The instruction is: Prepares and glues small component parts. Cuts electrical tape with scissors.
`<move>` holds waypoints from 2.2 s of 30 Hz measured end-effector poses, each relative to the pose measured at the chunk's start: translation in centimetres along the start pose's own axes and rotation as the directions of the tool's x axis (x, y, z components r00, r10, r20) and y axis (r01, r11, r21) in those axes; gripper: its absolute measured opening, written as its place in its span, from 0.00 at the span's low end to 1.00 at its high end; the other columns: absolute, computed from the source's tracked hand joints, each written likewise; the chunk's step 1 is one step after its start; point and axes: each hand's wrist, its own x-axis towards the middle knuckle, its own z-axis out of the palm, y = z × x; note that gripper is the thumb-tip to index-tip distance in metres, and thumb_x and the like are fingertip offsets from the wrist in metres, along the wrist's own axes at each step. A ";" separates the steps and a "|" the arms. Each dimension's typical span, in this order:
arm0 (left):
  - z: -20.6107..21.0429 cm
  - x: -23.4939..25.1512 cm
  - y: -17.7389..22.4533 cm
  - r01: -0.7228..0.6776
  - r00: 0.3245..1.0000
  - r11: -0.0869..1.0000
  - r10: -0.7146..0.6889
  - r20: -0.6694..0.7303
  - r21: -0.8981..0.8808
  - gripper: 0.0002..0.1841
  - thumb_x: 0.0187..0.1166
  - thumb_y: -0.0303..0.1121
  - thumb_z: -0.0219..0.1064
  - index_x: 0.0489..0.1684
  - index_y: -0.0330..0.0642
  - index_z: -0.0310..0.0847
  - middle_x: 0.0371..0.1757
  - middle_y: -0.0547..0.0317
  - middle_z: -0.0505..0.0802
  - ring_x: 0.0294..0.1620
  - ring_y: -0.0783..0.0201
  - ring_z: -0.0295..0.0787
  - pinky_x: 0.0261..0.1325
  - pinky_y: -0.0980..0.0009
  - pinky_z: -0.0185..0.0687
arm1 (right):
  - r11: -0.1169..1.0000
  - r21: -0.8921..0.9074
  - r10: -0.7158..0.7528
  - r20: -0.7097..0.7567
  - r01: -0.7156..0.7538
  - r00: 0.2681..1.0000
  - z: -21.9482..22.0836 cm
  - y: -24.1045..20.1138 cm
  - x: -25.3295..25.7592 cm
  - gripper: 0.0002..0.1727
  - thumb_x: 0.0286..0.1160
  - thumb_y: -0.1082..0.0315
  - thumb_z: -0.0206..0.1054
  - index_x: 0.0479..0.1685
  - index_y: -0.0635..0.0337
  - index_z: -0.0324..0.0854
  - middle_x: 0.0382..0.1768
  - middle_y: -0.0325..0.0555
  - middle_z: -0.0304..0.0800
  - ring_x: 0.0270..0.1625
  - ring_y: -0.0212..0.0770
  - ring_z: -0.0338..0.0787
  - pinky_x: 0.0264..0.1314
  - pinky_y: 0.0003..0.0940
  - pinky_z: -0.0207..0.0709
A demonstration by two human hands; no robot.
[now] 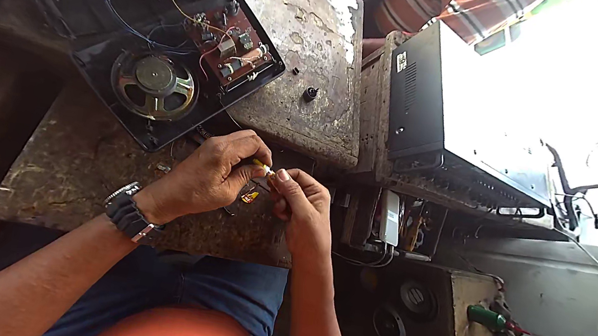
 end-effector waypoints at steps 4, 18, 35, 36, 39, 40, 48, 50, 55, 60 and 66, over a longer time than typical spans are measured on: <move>0.1 0.0 -0.1 -0.028 1.000 0.997 0.028 -0.004 0.065 0.06 0.83 0.29 0.63 0.45 0.40 0.87 0.44 0.62 0.87 0.42 0.73 0.84 0.46 0.79 0.83 | 0.996 -0.069 0.065 0.082 -0.059 0.995 -0.4 -1.0 0.4 0.12 0.88 0.62 0.62 0.43 0.60 0.85 0.23 0.41 0.80 0.18 0.26 0.71 0.20 0.18 0.64; -0.1 -0.5 0.2 0.090 0.996 0.995 -0.090 -0.014 -0.032 0.05 0.83 0.29 0.65 0.45 0.43 0.86 0.41 0.64 0.88 0.36 0.75 0.84 0.38 0.80 0.81 | 0.397 -0.740 -0.631 0.209 0.543 0.747 0.7 0.1 -0.1 0.12 0.76 0.69 0.75 0.53 0.65 0.88 0.44 0.45 0.90 0.48 0.34 0.90 0.52 0.26 0.87; 0.3 -0.4 -0.3 -0.051 0.999 0.998 0.051 -0.002 0.040 0.05 0.82 0.27 0.65 0.44 0.40 0.87 0.41 0.62 0.86 0.40 0.73 0.83 0.44 0.80 0.81 | 0.559 -0.706 -0.350 0.275 0.435 0.895 -0.6 -1.5 0.1 0.13 0.89 0.64 0.61 0.48 0.62 0.88 0.30 0.37 0.87 0.29 0.27 0.84 0.32 0.21 0.81; 0.3 -0.3 -0.3 -0.062 0.998 0.998 0.062 0.009 0.027 0.05 0.82 0.27 0.64 0.44 0.40 0.87 0.41 0.62 0.86 0.40 0.74 0.83 0.44 0.80 0.81 | 0.713 -0.614 -0.226 0.256 0.339 0.940 -0.8 -2.0 0.2 0.14 0.91 0.63 0.58 0.45 0.61 0.87 0.24 0.36 0.85 0.22 0.26 0.80 0.24 0.20 0.77; 0.3 0.0 -0.3 -0.094 0.995 0.995 0.094 0.027 -0.018 0.07 0.83 0.28 0.63 0.46 0.40 0.87 0.43 0.63 0.87 0.44 0.74 0.84 0.48 0.79 0.83 | 0.973 -0.039 0.229 0.343 -0.229 0.911 -1.5 -2.6 1.0 0.24 0.94 0.56 0.51 0.37 0.64 0.83 0.13 0.38 0.74 0.11 0.25 0.68 0.12 0.18 0.63; 0.3 0.1 -0.3 -0.100 0.995 0.995 0.101 0.022 -0.024 0.06 0.83 0.28 0.63 0.46 0.40 0.87 0.44 0.63 0.87 0.44 0.73 0.84 0.49 0.79 0.83 | 0.919 0.112 0.302 0.414 -0.377 0.859 -1.6 -2.3 1.2 0.26 0.94 0.53 0.49 0.33 0.63 0.82 0.11 0.36 0.71 0.09 0.25 0.67 0.11 0.18 0.60; 0.0 -0.2 -0.2 -0.041 0.999 0.999 0.041 -0.015 -0.007 0.05 0.82 0.28 0.64 0.44 0.40 0.87 0.40 0.63 0.85 0.36 0.75 0.81 0.40 0.81 0.79 | 0.613 -0.674 -0.359 0.229 0.413 0.905 -0.8 -1.9 -0.5 0.22 0.82 0.51 0.69 0.58 0.62 0.84 0.38 0.38 0.88 0.32 0.27 0.84 0.32 0.23 0.82; 0.2 0.0 -0.4 -0.042 0.999 0.999 0.042 0.009 -0.004 0.05 0.83 0.30 0.64 0.44 0.42 0.86 0.41 0.64 0.86 0.39 0.75 0.82 0.43 0.80 0.81 | 0.474 -0.748 -0.462 0.239 0.465 0.854 -0.4 -1.5 -0.6 0.14 0.82 0.60 0.69 0.50 0.63 0.86 0.37 0.40 0.87 0.36 0.29 0.85 0.38 0.24 0.83; 0.4 -0.2 0.0 -0.113 0.993 0.994 0.113 0.038 -0.010 0.05 0.80 0.27 0.65 0.43 0.39 0.87 0.43 0.62 0.87 0.43 0.73 0.84 0.48 0.79 0.83 | 0.930 0.132 0.296 0.287 -0.344 0.911 -0.5 -1.6 0.0 0.20 0.92 0.56 0.47 0.34 0.56 0.78 0.15 0.34 0.70 0.12 0.24 0.67 0.13 0.16 0.61; 0.3 0.0 -0.6 -0.068 0.997 0.998 0.068 0.029 -0.020 0.05 0.83 0.30 0.64 0.44 0.41 0.87 0.42 0.64 0.87 0.40 0.74 0.83 0.45 0.80 0.82 | 0.980 -0.196 0.061 0.198 -0.021 0.978 -1.2 -1.5 0.1 0.21 0.91 0.50 0.57 0.48 0.57 0.86 0.24 0.37 0.83 0.21 0.27 0.78 0.23 0.21 0.75; 0.5 0.1 -0.6 -0.093 0.995 0.996 0.093 0.042 -0.008 0.05 0.82 0.29 0.64 0.44 0.41 0.86 0.43 0.63 0.87 0.42 0.73 0.84 0.47 0.79 0.83 | 0.586 -0.671 -0.397 0.252 0.455 0.883 -0.8 -0.4 -0.6 0.11 0.88 0.63 0.62 0.44 0.62 0.84 0.33 0.38 0.82 0.33 0.29 0.82 0.36 0.24 0.80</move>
